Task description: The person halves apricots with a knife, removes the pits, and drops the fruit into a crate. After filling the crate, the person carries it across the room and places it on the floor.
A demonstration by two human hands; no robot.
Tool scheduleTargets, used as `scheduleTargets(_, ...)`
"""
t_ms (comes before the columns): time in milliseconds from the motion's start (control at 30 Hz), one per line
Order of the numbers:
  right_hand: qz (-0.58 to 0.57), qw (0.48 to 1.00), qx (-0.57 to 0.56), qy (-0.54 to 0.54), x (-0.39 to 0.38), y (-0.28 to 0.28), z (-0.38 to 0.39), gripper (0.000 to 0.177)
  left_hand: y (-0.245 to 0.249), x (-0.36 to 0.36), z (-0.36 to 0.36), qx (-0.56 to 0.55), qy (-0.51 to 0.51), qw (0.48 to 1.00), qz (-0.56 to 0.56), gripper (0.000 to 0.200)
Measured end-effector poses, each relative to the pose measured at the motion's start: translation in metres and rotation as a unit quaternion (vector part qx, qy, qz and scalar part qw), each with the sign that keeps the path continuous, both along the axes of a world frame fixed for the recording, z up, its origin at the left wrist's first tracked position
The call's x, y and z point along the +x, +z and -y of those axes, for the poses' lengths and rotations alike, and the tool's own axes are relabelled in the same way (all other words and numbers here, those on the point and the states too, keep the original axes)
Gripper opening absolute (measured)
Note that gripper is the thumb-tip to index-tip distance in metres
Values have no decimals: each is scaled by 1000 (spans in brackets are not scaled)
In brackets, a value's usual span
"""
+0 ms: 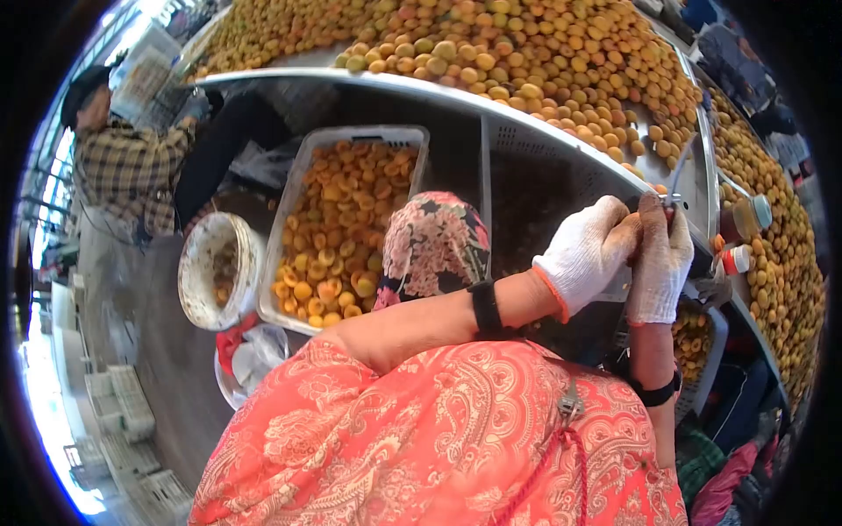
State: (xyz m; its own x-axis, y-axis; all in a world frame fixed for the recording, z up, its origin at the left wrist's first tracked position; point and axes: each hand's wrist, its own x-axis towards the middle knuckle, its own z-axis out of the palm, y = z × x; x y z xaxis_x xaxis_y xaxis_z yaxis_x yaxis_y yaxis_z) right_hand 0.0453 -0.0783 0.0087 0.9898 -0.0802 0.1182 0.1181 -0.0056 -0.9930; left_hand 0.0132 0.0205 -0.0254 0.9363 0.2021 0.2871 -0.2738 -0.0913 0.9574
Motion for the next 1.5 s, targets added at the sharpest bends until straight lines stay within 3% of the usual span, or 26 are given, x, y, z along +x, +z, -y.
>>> scheduleTargets(267,-12,999,-30,33,-5,-5,-11,28,8,-19,-11,-139,-53,984,-94,40)
scheduleTargets(333,30,999,-38,20,-12,4,-22,24,12,-19,-9,-332,-101,930,-119,43)
scheduleTargets(467,31,996,-79,27,-13,10,-27,22,19,-26,-23,-352,-148,908,-174,42)
scheduleTargets(533,-4,999,-17,30,-22,19,-39,25,21,-30,-34,-64,-75,987,-127,38)
scheduleTargets(567,-1,1000,-15,24,-26,21,-46,25,16,-27,-34,-61,-82,987,-125,38)
scheduleTargets(633,83,995,-43,27,-31,28,-55,29,5,-22,-25,59,58,991,103,38)
scheduleTargets(667,139,982,-132,2,-29,28,-53,30,2,-22,-22,-9,50,994,99,33)
scheduleTargets(700,187,956,-226,-28,-28,26,-49,31,11,-25,-20,-251,-69,966,7,34)
scheduleTargets(733,201,946,-252,-37,-26,22,-49,30,21,-28,-19,-494,-111,857,-94,36)
scheduleTargets(767,214,934,-282,-49,-29,21,-47,30,12,-20,-18,-560,-164,806,-101,41)
scheduleTargets(833,211,928,-302,-52,-42,24,-49,26,20,-34,-25,-564,-200,785,-158,36)
scheduleTargets(900,241,942,-232,-32,-45,15,-44,24,7,-32,-19,-603,-217,750,-163,36)
scheduleTargets(967,221,941,-257,-5,-49,9,-34,22,12,-34,-12,-633,-185,725,-197,36)
scheduleTargets(1067,194,945,-264,-15,-48,4,-20,21,14,-38,-3,-619,-190,732,-213,35)
scheduleTargets(1133,156,966,-203,-26,-47,3,-12,22,19,-35,4,-537,-142,794,-247,30)
scheduleTargets(1167,154,967,-200,-27,-45,2,-8,22,13,-31,6,-535,-141,794,-250,30)
scheduleTargets(1233,145,956,-244,-79,-41,0,-2,23,-1,-20,9,-428,-148,879,-146,25)
scheduleTargets(1300,121,961,-236,-84,-37,-4,1,24,-10,-14,18,-446,-153,873,-125,21)
scheduleTargets(1367,84,971,-208,-79,-36,-5,3,23,-16,-7,24,-503,-154,832,-176,21)
scheduleTargets(1500,127,965,-221,-58,-31,-23,12,19,-26,-4,26,-532,-165,796,-237,24)
